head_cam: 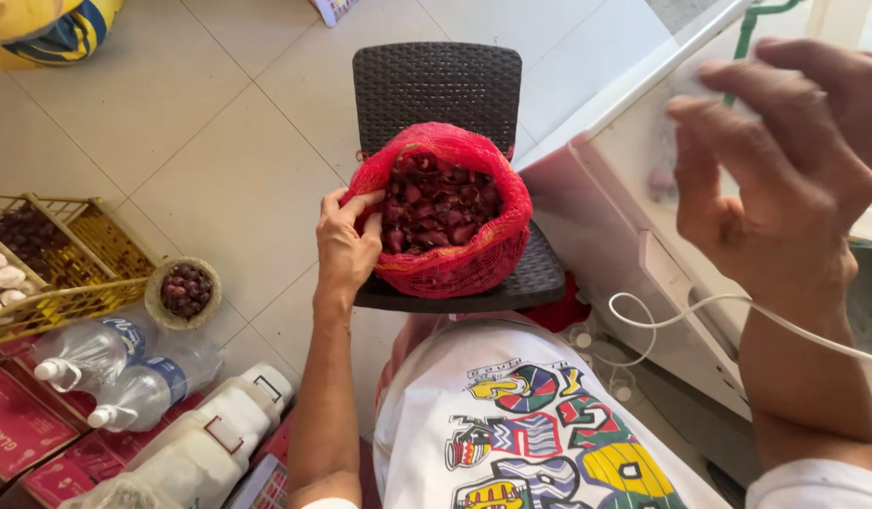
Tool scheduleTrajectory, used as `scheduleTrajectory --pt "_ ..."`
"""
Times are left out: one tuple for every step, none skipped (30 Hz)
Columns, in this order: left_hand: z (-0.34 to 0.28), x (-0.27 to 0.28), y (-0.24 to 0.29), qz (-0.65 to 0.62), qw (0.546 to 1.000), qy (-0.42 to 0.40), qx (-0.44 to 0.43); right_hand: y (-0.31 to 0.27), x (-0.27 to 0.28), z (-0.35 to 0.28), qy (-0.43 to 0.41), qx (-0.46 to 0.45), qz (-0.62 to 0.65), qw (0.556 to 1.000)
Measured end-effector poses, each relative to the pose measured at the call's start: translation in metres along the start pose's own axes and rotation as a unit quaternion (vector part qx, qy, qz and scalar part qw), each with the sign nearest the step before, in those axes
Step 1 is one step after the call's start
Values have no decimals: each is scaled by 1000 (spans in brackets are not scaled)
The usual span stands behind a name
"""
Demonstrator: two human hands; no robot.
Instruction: Sorting and inspecting small red onions from a mesh bag into a container.
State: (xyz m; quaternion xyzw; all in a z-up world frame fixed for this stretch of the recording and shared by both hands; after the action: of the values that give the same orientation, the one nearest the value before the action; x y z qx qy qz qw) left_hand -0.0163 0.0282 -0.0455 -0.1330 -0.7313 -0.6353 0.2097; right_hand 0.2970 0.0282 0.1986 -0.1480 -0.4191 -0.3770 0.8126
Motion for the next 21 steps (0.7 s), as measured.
scheduleTrajectory --pt "1 2 -1 -13 999 23 -19 4 -3 -4 -18 -13 -63 998" --pt "2 4 -2 -27 998 45 -38 8 -5 -7 -36 -26 -125 991" --pt "2 2 -1 -27 998 46 -38 4 -6 -6 -35 -26 -126 991" --pt "2 1 2 9 997 60 -55 0 -5 -4 -17 -24 -137 990" --pt "2 0 6 45 993 76 -73 -3 -4 -2 1 -21 -148 989" --pt "7 -5 6 44 993 78 -74 -4 -11 -1 3 -19 -149 989" --pt "11 -8 9 98 987 85 -99 -9 -16 1 28 -1 -88 996" --pt "14 -12 13 152 977 91 -123 -13 -20 1 53 17 -26 998" --pt "20 -18 7 152 976 89 -123 -24 -32 10 53 15 -25 998" --pt "26 -28 -1 200 972 52 -113 -33 -54 20 -22 -3 135 991" --pt "32 -40 -8 245 964 15 -101 -44 -76 29 -99 -16 292 951" --pt "33 -39 -3 243 965 15 -100 -50 -110 20 -100 -15 291 951" --pt "34 -42 -5 232 970 -25 -64 -56 -147 10 -109 -27 341 933" --pt "34 -45 -7 220 973 -66 -28 -62 -184 0 -119 -39 390 912" --pt "33 -40 -4 220 973 -67 -26 -68 -196 1 -120 -40 391 912" --pt "32 -33 1 201 978 -52 -30 -74 -213 1 -157 -47 336 927" --pt "31 -26 5 182 982 -36 -32 -80 -231 1 -194 -52 280 939" --pt "30 -27 -4 182 982 -36 -29 -82 -242 -8 -196 -52 283 938" --pt "32 -27 -11 208 978 -22 -23 -85 -258 -17 -235 -29 230 944" --pt "33 -26 -19 234 972 -8 -17 -88 -274 -27 -272 -6 177 946" --pt "33 -24 -16 234 972 -7 -15 -85 -266 -21 -274 -5 178 945"
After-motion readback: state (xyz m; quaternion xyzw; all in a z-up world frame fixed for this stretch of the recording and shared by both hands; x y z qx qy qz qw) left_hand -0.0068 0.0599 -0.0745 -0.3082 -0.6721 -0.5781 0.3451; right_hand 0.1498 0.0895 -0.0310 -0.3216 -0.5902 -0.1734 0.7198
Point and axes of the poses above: each hand's wrist, its own z-axis towards the middle knuckle, its own x-axis out of the back of the hand, y = z × x, the point moved 7 cm from there along z, towards the middle knuckle, and after that the axes turned 8 degrees about -z, right-handed, at the moved point
